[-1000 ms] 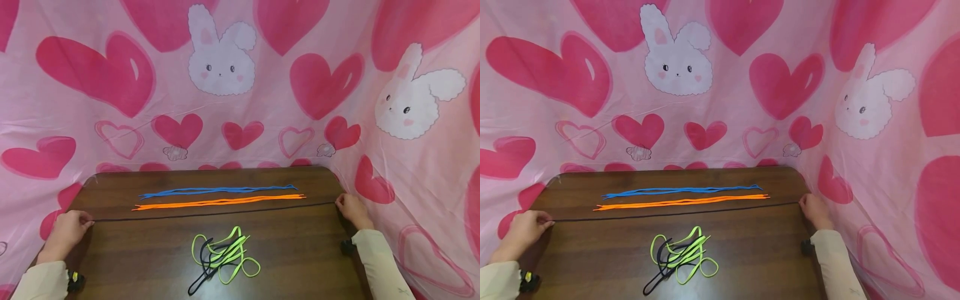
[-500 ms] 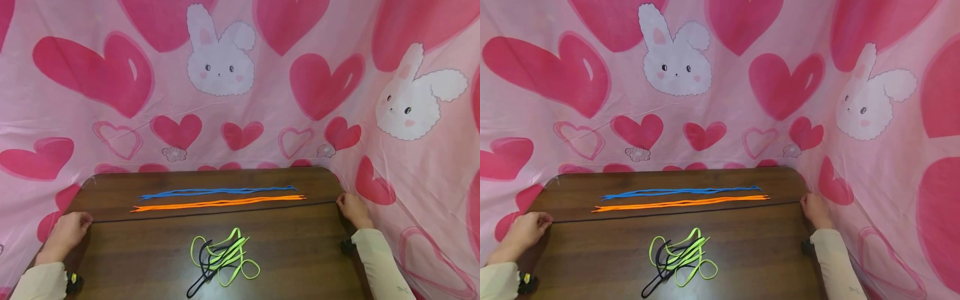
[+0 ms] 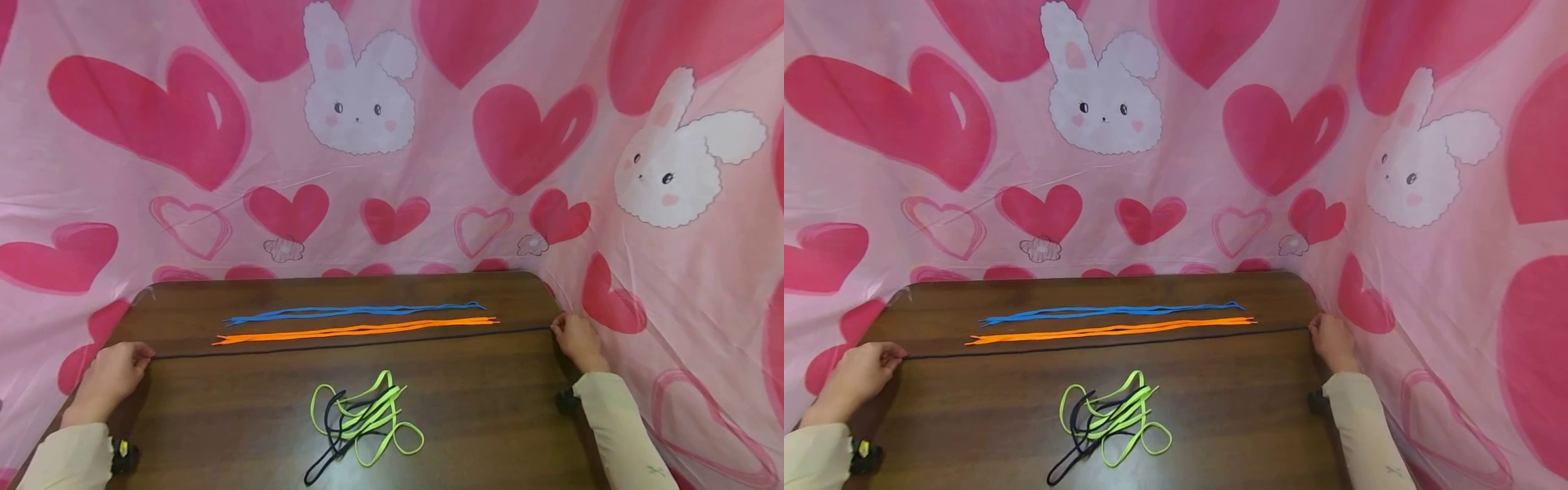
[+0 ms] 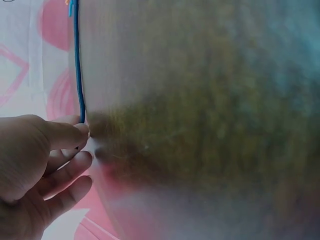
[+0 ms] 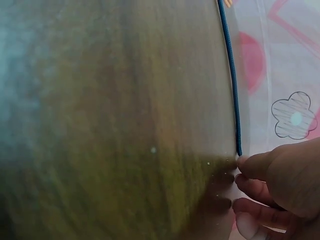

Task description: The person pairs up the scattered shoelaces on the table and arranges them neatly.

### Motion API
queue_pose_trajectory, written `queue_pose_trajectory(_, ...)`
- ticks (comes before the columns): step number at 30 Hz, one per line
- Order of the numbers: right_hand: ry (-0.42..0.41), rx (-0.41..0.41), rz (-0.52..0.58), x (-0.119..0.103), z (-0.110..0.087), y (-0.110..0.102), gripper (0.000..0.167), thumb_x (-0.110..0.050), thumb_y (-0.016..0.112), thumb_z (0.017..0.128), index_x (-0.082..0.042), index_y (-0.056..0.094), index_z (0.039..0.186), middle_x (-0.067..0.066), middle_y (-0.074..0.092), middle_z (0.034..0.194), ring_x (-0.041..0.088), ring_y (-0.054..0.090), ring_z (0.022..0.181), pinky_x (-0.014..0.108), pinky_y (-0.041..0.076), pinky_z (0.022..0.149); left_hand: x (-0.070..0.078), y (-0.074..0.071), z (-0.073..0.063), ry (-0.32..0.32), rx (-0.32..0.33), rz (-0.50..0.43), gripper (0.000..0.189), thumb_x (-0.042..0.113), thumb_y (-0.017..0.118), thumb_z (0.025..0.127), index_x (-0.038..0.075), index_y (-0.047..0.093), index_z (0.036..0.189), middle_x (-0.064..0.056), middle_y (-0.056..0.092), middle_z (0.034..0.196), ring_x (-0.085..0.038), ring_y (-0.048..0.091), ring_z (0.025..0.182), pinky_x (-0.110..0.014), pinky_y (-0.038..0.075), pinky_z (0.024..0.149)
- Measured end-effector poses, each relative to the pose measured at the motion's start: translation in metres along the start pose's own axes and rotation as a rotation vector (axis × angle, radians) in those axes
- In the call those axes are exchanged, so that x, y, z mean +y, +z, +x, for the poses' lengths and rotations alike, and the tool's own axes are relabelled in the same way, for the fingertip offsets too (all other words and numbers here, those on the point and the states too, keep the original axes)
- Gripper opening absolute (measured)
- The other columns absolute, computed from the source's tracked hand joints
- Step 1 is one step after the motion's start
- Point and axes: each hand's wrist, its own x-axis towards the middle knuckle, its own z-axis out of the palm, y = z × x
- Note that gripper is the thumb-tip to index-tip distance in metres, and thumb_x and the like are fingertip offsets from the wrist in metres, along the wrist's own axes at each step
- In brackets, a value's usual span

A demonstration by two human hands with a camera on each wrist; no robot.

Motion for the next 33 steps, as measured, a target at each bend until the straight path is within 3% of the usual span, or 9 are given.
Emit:
queue_pose_trajectory(6, -0.017, 0.022, 0.03, -0.003, -0.001, 0.002, 0.013, -0.009, 0.069, 0.091, 0.003, 0.069, 0.092, 0.023, 0.07, 0.086, 0.041, 0.064, 0.078, 0.055, 0.049, 0.071, -0.002, -0.004, -0.003, -0.007, -0.037, 0.009, 0.008, -0.006, 0.069, 0.08, -0.004, 0.071, 0.088, -0.029, 0.069, 0.088, -0.051, 0.064, 0.08, -0.063, 0.048, 0.064)
queue_pose_trajectory(11, -0.013, -0.01, 0.026, -0.008, -0.002, -0.001, 0.02, -0.012, 0.068, 0.091, 0.007, 0.068, 0.098, 0.021, 0.069, 0.083, 0.038, 0.063, 0.076, 0.053, 0.049, 0.071, 0.006, -0.008, -0.009, 0.027, 0.029, 0.026, 0.012, -0.004, 0.072, 0.076, -0.004, 0.073, 0.088, -0.029, 0.067, 0.089, -0.055, 0.061, 0.085, -0.066, 0.048, 0.066)
queue_pose_trajectory(14, -0.031, 0.045, 0.016, -0.016, -0.005, -0.003, 0.021, -0.011, 0.068, 0.09, 0.008, 0.068, 0.098, 0.022, 0.069, 0.083, 0.04, 0.063, 0.076, 0.055, 0.049, 0.071, 0.023, -0.007, -0.015, 0.063, 0.082, 0.008, 0.016, -0.003, 0.076, 0.076, -0.004, 0.073, 0.091, -0.031, 0.064, 0.095, -0.055, 0.061, 0.089, -0.068, 0.047, 0.069)
queue_pose_trajectory(16, -0.059, 0.116, 0.038, -0.027, -0.005, -0.003, 0.019, -0.009, 0.068, 0.088, 0.009, 0.068, 0.097, 0.022, 0.068, 0.081, 0.04, 0.063, 0.075, 0.055, 0.049, 0.071, 0.044, -0.004, -0.017, 0.105, 0.095, -0.023, 0.019, -0.002, 0.078, 0.076, -0.004, 0.074, 0.094, -0.029, 0.066, 0.098, -0.051, 0.063, 0.089, -0.066, 0.049, 0.07)
queue_pose_trajectory(19, -0.09, 0.176, 0.102, -0.053, -0.004, -0.001, 0.018, -0.007, 0.067, 0.089, 0.007, 0.069, 0.1, 0.018, 0.068, 0.081, 0.035, 0.063, 0.072, 0.051, 0.05, 0.067, 0.089, 0.002, -0.018, 0.18, 0.024, -0.103, 0.019, 0.001, 0.079, 0.08, -0.002, 0.075, 0.099, -0.02, 0.071, 0.096, -0.036, 0.069, 0.083, -0.054, 0.055, 0.07)
queue_pose_trajectory(22, -0.112, 0.164, 0.14, -0.092, -0.004, 0.002, 0.018, -0.009, 0.066, 0.091, 0.002, 0.071, 0.104, 0.014, 0.069, 0.085, 0.032, 0.065, 0.076, 0.051, 0.052, 0.066, 0.14, 0.011, -0.019, 0.289, -0.099, -0.201, 0.016, 0.002, 0.079, 0.083, 0.0, 0.075, 0.099, -0.004, 0.072, 0.087, -0.012, 0.063, 0.073, -0.035, 0.055, 0.064)
queue_pose_trajectory(26, -0.209, 0.093, 0.184, -0.157, -0.009, 0.008, 0.014, -0.012, 0.068, 0.093, -0.004, 0.074, 0.103, 0.008, 0.071, 0.087, 0.026, 0.064, 0.074, 0.047, 0.053, 0.066, 0.201, 0.022, -0.024, 0.422, -0.287, -0.331, 0.014, 0.003, 0.078, 0.086, 0.002, 0.074, 0.099, 0.006, 0.066, 0.081, 0.001, 0.053, 0.067, -0.024, 0.05, 0.059)
queue_pose_trajectory(29, -0.358, -0.035, 0.285, -0.203, -0.017, 0.009, 0.008, -0.011, 0.07, 0.094, -0.007, 0.075, 0.099, 0.004, 0.073, 0.087, 0.016, 0.059, 0.071, 0.036, 0.052, 0.065, 0.24, 0.032, -0.028, 0.473, -0.424, -0.409, 0.01, 0.01, 0.075, 0.091, 0.004, 0.076, 0.1, 0.008, 0.067, 0.082, 0.001, 0.053, 0.067, -0.022, 0.049, 0.058)
queue_pose_trajectory(33, -0.566, -0.373, 0.429, -0.252, -0.034, 0.005, 0.007, -0.011, 0.071, 0.095, -0.011, 0.077, 0.1, 0.003, 0.074, 0.092, 0.009, 0.058, 0.075, 0.027, 0.054, 0.07, 0.278, 0.045, -0.027, 0.495, -0.54, -0.464, 0.013, 0.016, 0.069, 0.098, 0.007, 0.079, 0.1, 0.005, 0.072, 0.084, 0.0, 0.055, 0.067, -0.021, 0.05, 0.061)
